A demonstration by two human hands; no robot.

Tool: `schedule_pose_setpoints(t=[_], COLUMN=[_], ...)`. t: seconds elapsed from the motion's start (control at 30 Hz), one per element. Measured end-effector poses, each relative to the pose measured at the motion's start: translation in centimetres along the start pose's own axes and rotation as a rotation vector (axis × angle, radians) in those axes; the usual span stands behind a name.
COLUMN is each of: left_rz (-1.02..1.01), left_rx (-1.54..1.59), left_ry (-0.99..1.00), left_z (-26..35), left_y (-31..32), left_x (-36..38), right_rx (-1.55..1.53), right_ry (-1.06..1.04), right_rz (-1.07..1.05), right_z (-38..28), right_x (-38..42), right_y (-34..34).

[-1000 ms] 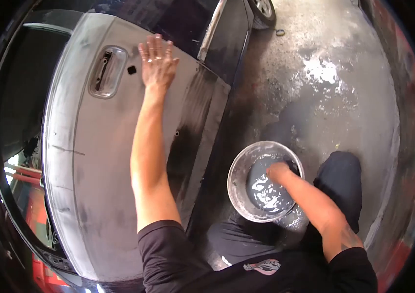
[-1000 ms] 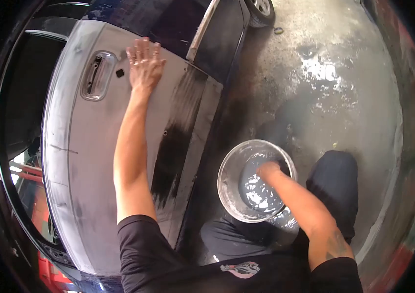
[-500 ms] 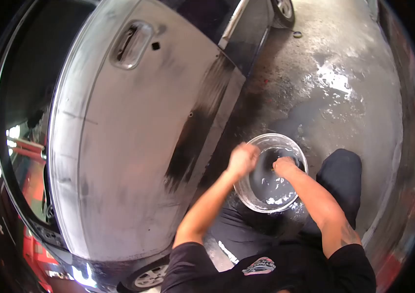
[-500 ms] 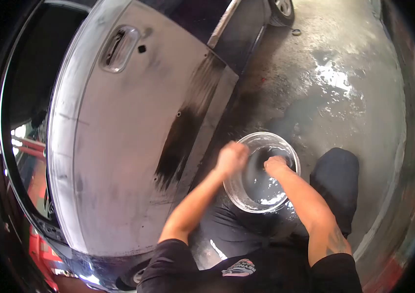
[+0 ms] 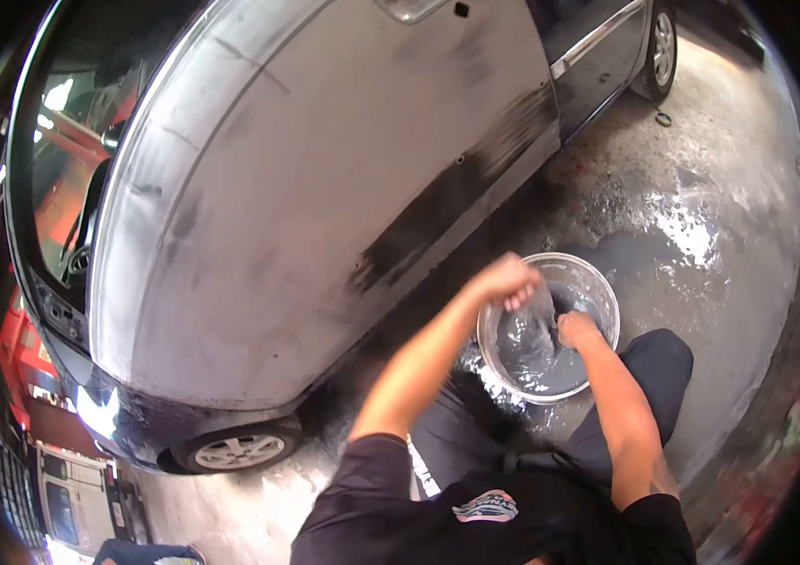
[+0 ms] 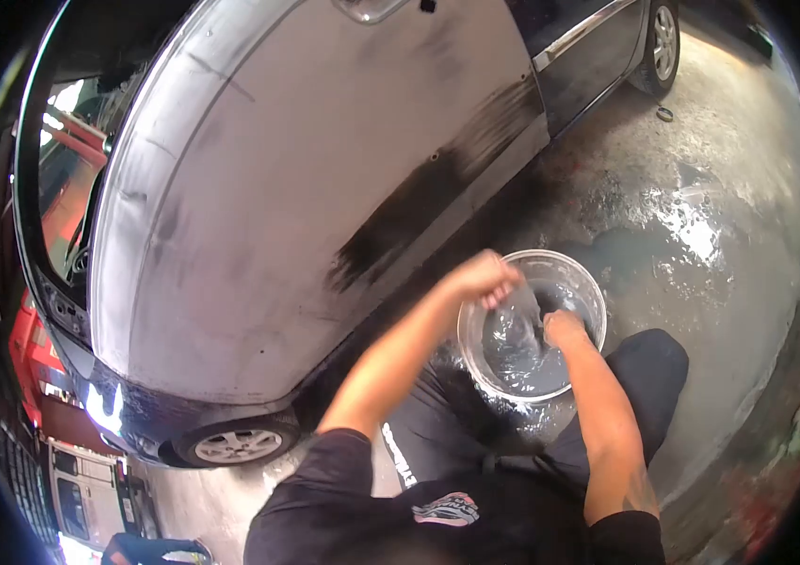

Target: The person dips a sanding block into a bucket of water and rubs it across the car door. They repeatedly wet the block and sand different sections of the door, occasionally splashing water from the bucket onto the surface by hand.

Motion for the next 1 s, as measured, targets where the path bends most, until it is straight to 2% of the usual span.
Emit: schedule_pose_setpoints(t=[0.1, 0.13, 0.2, 0.27, 0.3, 0.33, 0.4, 0.43, 0.47, 0.53, 0.6, 0.77, 0.83, 0.87, 0.9, 0.93, 1.0], left_rz=[0.175, 0.296, 0.601, 0.697, 0.583, 0.59, 0.535, 0.547, 0.546, 0.609, 0.626, 0.504, 0.284, 0.278, 0.285, 0.29, 0.152], left_rx=[-0.178, -0.359, -0.896, -1.345, -1.405, -1.397, -2.016, -2.172, -2.169, -2.181, -2.212, -2.274, -2.086, -2.09, -1.917, -1.742, -1.617], left_ry=[0.462, 0.666, 0.728, 1.161, 1.083, 1.052, 1.187, 1.09, 1.071, 0.992, 0.983, 0.827, 0.731, 0.737, 0.686, 0.629, 0.689], left_z=[12.0, 14.0, 18.7, 17.9, 16.4, 14.5, 10.2, 8.0, 6.0, 2.1, -3.0, -15.9, -20.2, -21.5, -22.5, -22.1, -20.1], left_y=[-8.5, -11.5, -13.9, -16.4, -17.6, -18.7, -20.6, -21.4, -22.1, -22.7, -23.8, -25.3, -25.3, -24.7, -24.0, -23.2, -20.0], left_x=[7.5, 7.6, 12.0, 13.0, 13.2, 13.7, 15.3, 15.9, 16.6, 18.6, 20.6, 25.4, 25.9, 25.6, 25.1, 24.8, 22.7], right_rx=[-0.062, -0.055, -0.053, -0.02, -0.014, -0.009, 0.0, -0.002, 0.003, -0.092, -0.06, -0.059, -0.073, -0.08, -0.077, -0.072, -0.072], right_ry=[0.027, 0.011, 0.025, 0.02, 0.018, 0.012, -0.02, -0.023, -0.036, -0.018, -0.053, -0.088, -0.088, -0.082, -0.088, -0.097, -0.088], right_rz=[0.016, 0.0, -0.004, -0.024, -0.009, 0.003, -0.011, -0.001, -0.009, 0.103, 0.095, 0.133, 0.127, 0.128, 0.159, 0.187, 0.164], right_z=[-0.1, -0.2, 0.0, 0.2, 0.1, -0.2, -0.3, -0.1, 0.1, 0.5, 0.2, -0.5, -1.1, -0.6, -0.3, -0.4, -0.6], right_x=[0.1, 0.1, -0.1, -0.5, -0.2, 0.0, -0.2, -0.5, -0.8, -1.0, -0.7, -0.7, 0.1, -0.2, -0.5, -0.6, -0.2], right_y=[-0.5, -0.4, -0.2, 0.2, -0.2, -0.4, -0.1, 0.2, 0.8, 1.8, 1.7, 1.1, -0.1, 0.4, 1.0, 1.2, 0.6])
Point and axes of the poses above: each hand's wrist, its own x-axis away from the middle knuckle, its own y-axis out of the palm, z = x × y, the point moved 1 cm from there along -x, towards the middle knuckle, and after that the axes turned 10 degrees about z, right-handed, at the moved point
